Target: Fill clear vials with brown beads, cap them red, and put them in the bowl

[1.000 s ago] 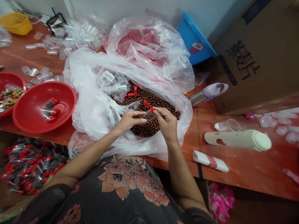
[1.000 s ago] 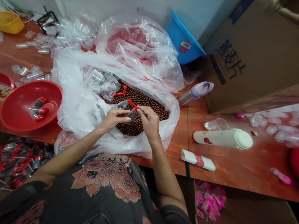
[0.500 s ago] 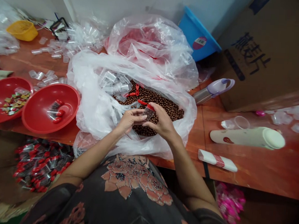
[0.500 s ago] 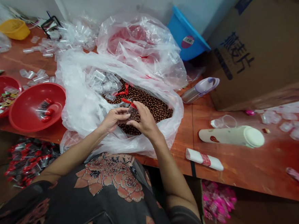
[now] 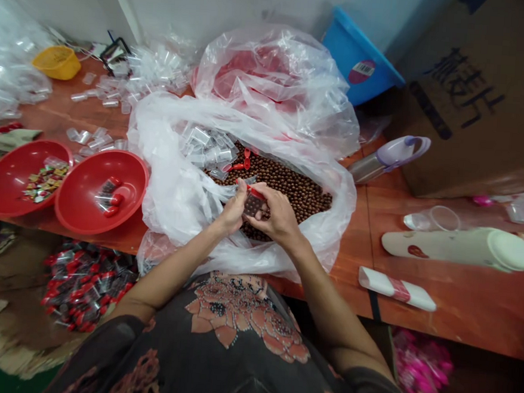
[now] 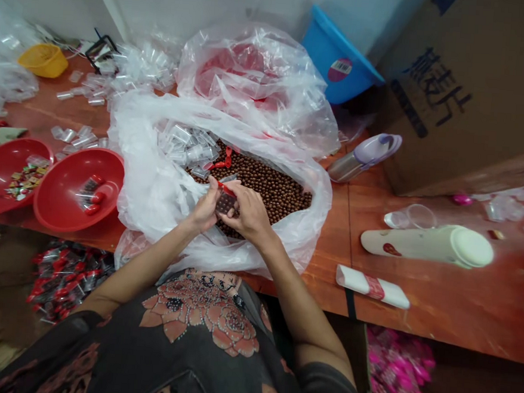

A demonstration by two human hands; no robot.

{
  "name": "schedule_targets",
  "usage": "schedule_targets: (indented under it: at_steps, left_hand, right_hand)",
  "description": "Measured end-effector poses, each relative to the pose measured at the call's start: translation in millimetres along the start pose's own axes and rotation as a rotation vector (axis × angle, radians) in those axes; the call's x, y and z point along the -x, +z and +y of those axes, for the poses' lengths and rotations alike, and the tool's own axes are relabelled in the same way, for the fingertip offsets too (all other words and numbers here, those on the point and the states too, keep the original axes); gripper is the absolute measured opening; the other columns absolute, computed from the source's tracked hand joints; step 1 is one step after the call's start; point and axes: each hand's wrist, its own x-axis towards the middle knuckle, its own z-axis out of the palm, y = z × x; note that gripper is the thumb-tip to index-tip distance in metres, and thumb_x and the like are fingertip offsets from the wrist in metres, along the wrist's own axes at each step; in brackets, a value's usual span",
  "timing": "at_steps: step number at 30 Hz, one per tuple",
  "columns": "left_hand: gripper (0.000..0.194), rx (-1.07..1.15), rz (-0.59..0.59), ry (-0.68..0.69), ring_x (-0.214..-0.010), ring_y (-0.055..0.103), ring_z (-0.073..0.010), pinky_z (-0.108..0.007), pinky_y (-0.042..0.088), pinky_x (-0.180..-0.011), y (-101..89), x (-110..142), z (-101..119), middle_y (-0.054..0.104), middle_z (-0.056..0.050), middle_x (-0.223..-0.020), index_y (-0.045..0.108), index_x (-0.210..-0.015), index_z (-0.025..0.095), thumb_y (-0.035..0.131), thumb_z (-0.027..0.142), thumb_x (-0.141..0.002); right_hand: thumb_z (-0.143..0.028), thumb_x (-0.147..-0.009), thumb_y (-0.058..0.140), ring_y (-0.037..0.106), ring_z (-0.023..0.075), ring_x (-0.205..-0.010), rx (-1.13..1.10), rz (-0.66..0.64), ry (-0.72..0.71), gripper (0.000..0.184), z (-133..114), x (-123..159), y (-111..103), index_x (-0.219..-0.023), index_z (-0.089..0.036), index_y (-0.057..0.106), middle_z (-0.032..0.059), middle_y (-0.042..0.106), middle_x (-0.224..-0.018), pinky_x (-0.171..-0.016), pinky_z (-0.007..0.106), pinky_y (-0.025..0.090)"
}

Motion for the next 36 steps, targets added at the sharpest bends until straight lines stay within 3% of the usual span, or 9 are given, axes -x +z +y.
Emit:
schedule_targets:
  at_steps: [3, 6, 10, 14, 18, 21, 23, 28, 36]
  left_hand:
    - [0.069, -0.065, 0.005, 0.039, -0.049, 0.057, -0.0095, -0.020, 0.049, -0.048, -5.7, 1, 2, 0.068, -0.004, -0.075, 0.055, -0.137, 0.020, 0.036, 0.070, -0.094]
    - [0.068, -0.084, -0.039, 0.065, -0.049, 0.055, -0.0084, -0.020, 0.052, -0.050, -13.6, 3, 6, 0.067, -0.002, -0.075, 0.050, -0.142, 0.021, 0.037, 0.068, -0.095]
    - [0.064, -0.051, -0.091, 0.063, -0.051, 0.056, -0.0091, -0.022, 0.054, -0.051, -19.1, 5, 9, 0.068, -0.003, -0.078, 0.049, -0.143, 0.020, 0.043, 0.062, -0.095]
    - [0.055, 0.012, -0.134, 0.011, -0.055, 0.060, -0.0111, -0.025, 0.056, -0.055, -20.3, 8, 10, 0.069, -0.005, -0.082, 0.050, -0.140, 0.018, 0.047, 0.051, -0.096]
    - [0.053, 0.059, -0.156, -0.018, -0.060, 0.063, -0.0143, -0.028, 0.057, -0.057, -20.4, 11, 13, 0.071, -0.008, -0.086, 0.053, -0.137, 0.014, 0.043, 0.041, -0.092]
    - [0.057, 0.041, -0.156, -0.031, -0.060, 0.062, -0.0150, -0.027, 0.056, -0.055, -19.2, 12, 14, 0.071, -0.009, -0.087, 0.054, -0.136, 0.013, 0.040, 0.041, -0.089]
    - [0.057, 0.013, -0.160, -0.031, -0.058, 0.061, -0.0150, -0.027, 0.054, -0.052, -17.9, 10, 11, 0.071, -0.010, -0.087, 0.054, -0.136, 0.013, 0.039, 0.042, -0.089]
    - [0.060, -0.034, -0.134, -0.006, -0.051, 0.057, -0.0146, -0.024, 0.048, -0.041, -14.3, 8, 4, 0.071, -0.010, -0.084, 0.054, -0.136, 0.009, 0.035, 0.042, -0.090]
    - [0.068, -0.126, -0.098, 0.034, -0.043, 0.049, -0.0101, -0.020, 0.036, -0.035, -6.3, 16, 10, 0.068, -0.004, -0.076, 0.042, -0.150, 0.014, 0.037, 0.045, -0.089]
  right_hand:
    - [-0.050, -0.085, 0.067, 0.058, 0.0292, -0.125, -0.103, -0.035, 0.032, 0.077, 15, 0, -8, -0.150, -0.025, 0.034, 0.0128, 0.056, -0.143, -0.101, 0.047, 0.049]
    - [-0.040, -0.100, 0.044, 0.062, 0.0256, -0.114, 0.002, 0.088, 0.244, 0.044, 45, -1, -16, -0.139, -0.021, 0.050, 0.0126, 0.065, -0.127, -0.100, 0.045, 0.048]
    - [-0.024, -0.093, 0.051, 0.061, 0.0282, -0.103, 0.317, -0.056, 0.416, 0.027, 80, 1, -10, -0.107, -0.018, 0.073, 0.0145, 0.070, -0.106, -0.096, 0.044, 0.047]
    - [-0.020, -0.088, 0.055, 0.063, 0.0257, -0.096, 0.177, -0.052, 0.406, 0.021, 90, 4, 3, -0.094, -0.019, 0.076, 0.0115, 0.073, -0.097, -0.092, 0.041, 0.049]
    - [-0.029, -0.090, 0.057, 0.066, 0.0234, -0.094, 0.038, 0.135, 0.468, 0.023, 72, -1, 1, -0.103, -0.018, 0.072, 0.0096, 0.074, -0.104, -0.089, 0.041, 0.051]
    - [-0.038, -0.082, 0.068, 0.066, 0.0189, -0.080, -0.319, 0.347, 0.551, 0.021, 39, -11, -8, -0.089, -0.019, 0.072, 0.0030, 0.075, -0.087, -0.079, 0.034, 0.053]
    - [-0.036, -0.076, 0.075, 0.066, 0.0163, -0.076, -0.481, 0.395, 0.542, 0.017, 14, -20, -12, -0.083, -0.020, 0.072, 0.0001, 0.074, -0.082, -0.076, 0.031, 0.053]
    - [-0.034, -0.078, 0.073, 0.068, 0.0165, -0.075, -0.664, 0.275, 0.513, 0.014, -20, -29, -10, -0.081, -0.021, 0.076, 0.0011, 0.076, -0.080, -0.075, 0.031, 0.054]
    - [-0.038, -0.084, 0.069, 0.068, 0.0182, -0.078, -0.610, 0.250, 0.434, 0.018, -13, -19, -6, -0.083, -0.022, 0.077, 0.0012, 0.074, -0.080, -0.078, 0.034, 0.055]
